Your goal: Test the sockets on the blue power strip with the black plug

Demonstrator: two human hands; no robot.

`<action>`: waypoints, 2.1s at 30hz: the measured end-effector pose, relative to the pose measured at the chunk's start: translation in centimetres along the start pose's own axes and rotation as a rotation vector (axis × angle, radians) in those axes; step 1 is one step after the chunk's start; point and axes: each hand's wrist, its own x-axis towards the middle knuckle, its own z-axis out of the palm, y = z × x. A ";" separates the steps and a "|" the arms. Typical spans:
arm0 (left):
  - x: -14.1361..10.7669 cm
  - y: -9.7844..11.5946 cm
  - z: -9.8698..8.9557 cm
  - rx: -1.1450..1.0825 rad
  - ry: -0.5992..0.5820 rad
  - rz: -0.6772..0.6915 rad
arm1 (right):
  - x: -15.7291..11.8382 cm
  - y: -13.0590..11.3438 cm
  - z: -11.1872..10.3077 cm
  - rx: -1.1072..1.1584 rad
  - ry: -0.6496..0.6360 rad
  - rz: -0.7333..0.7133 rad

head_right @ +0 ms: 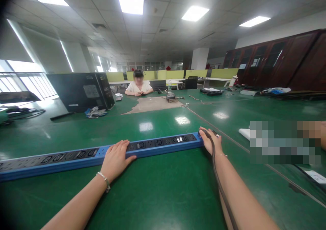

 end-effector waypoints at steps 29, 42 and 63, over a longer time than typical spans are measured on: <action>0.1 0.3 -0.1 -0.047 0.005 -0.025 | -1.1 -1.8 0.1 0.356 0.343 0.055; 0.0 0.1 -0.1 -0.017 0.002 -0.010 | -1.5 -4.1 0.5 0.118 -0.052 -0.019; 0.1 0.2 -0.1 -0.027 -0.014 -0.030 | -2.7 -5.1 1.7 -0.122 0.025 -0.050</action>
